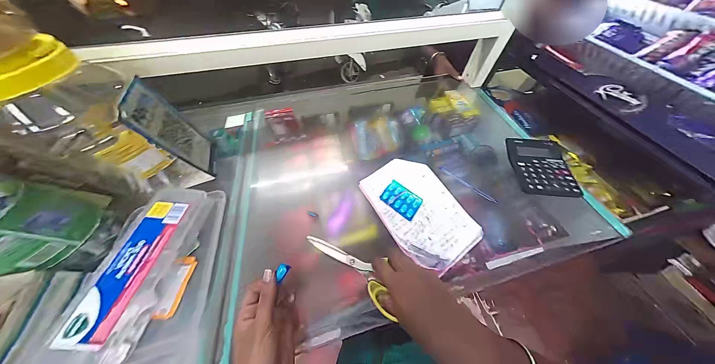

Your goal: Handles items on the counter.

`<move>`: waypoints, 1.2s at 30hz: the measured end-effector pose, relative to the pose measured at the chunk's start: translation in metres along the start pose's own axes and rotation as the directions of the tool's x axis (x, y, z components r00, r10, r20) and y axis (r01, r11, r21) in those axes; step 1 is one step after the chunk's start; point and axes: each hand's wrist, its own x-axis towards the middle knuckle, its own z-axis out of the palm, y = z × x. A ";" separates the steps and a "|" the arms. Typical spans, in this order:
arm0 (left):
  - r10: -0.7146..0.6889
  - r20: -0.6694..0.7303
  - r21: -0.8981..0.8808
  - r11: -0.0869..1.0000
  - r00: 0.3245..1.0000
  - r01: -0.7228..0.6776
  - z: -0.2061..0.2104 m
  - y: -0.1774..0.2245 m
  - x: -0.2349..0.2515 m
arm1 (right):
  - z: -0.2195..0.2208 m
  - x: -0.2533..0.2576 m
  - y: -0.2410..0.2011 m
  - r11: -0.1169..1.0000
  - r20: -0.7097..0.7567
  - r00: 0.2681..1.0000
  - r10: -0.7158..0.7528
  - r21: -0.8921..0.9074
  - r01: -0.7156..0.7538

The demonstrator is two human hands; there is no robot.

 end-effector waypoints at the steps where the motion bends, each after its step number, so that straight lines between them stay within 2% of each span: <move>1: 0.027 0.058 0.051 0.998 0.998 -0.030 0.001 0.001 -0.007 | 0.010 -0.001 0.005 0.992 -0.161 0.979 -0.121 -0.055 0.114; 3: 0.051 0.221 0.155 0.984 0.974 -0.086 0.005 0.000 -0.022 | 0.012 -0.003 0.011 0.951 -0.315 0.900 -0.302 -0.039 0.306; 6: 0.021 0.429 0.243 0.960 0.903 -0.138 0.018 -0.010 -0.041 | 0.009 -0.003 0.016 0.780 -0.416 0.789 -0.452 0.245 0.576; 9: -0.004 0.500 0.262 0.954 0.866 -0.147 0.034 -0.018 -0.048 | 0.012 0.002 0.033 0.664 -0.522 0.704 -0.481 0.308 0.682; 11: -0.045 0.613 0.269 0.950 0.789 -0.155 0.040 -0.016 -0.044 | -0.001 0.005 0.054 0.669 -0.546 0.686 -0.481 0.277 0.690; 12: -0.050 0.673 0.298 0.932 0.738 -0.208 0.041 -0.015 -0.039 | -0.012 0.008 0.068 0.701 -0.562 0.694 -0.449 0.261 0.664; 13: -0.041 0.720 0.358 0.877 0.693 -0.320 0.040 -0.012 -0.032 | -0.027 0.013 0.084 0.753 -0.590 0.708 -0.389 0.239 0.613; 14: -0.009 0.744 0.435 0.765 0.668 -0.475 0.040 -0.010 -0.022 | -0.048 0.022 0.105 0.825 -0.624 0.720 -0.303 0.206 0.526; 16: 0.138 0.766 0.530 0.419 0.628 -0.737 0.036 -0.011 0.007 | -0.097 0.050 0.161 0.939 -0.654 0.751 -0.093 0.194 0.285; 17: 0.203 0.765 0.558 0.264 0.611 -0.787 0.033 -0.013 0.025 | -0.119 0.067 0.192 0.964 -0.655 0.756 0.000 0.200 0.173; 19: 0.240 0.748 0.617 0.090 0.618 -0.782 0.028 -0.018 0.059 | -0.153 0.098 0.250 0.965 -0.619 0.768 0.164 0.263 0.006; 21: 0.198 0.743 0.651 0.007 0.639 -0.759 0.025 -0.024 0.083 | -0.175 0.123 0.292 0.934 -0.537 0.785 0.309 0.328 -0.143; 23: 0.204 0.740 0.662 -0.055 0.641 -0.748 0.029 -0.028 0.094 | -0.184 0.139 0.311 0.921 -0.518 0.770 0.372 0.307 -0.238; 26: 0.230 0.682 0.719 -0.040 0.694 -0.694 0.038 -0.024 0.085 | -0.175 0.133 0.298 0.950 -0.615 0.727 0.305 0.139 -0.280; 29: 0.269 0.657 0.723 0.043 0.704 -0.690 0.037 -0.019 0.076 | -0.142 0.099 0.246 1.000 -0.661 0.751 0.003 -0.014 -0.016; 30: 0.290 0.648 0.708 0.109 0.704 -0.697 0.037 -0.016 0.071 | -0.123 0.082 0.224 0.990 -0.663 0.737 -0.133 -0.058 0.127; 32: 0.264 0.599 0.663 0.365 0.755 -0.654 0.046 -0.009 0.047 | -0.080 0.052 0.181 0.913 -0.656 0.658 -0.370 -0.127 0.387; 34: 0.177 0.606 0.529 0.639 0.776 -0.559 0.065 -0.006 0.014 | -0.042 0.032 0.141 0.788 -0.633 0.567 -0.527 -0.114 0.605; 36: 0.079 0.658 0.424 0.783 0.749 -0.455 0.080 -0.010 -0.015 | -0.014 0.026 0.114 0.680 -0.607 0.498 -0.619 -0.097 0.727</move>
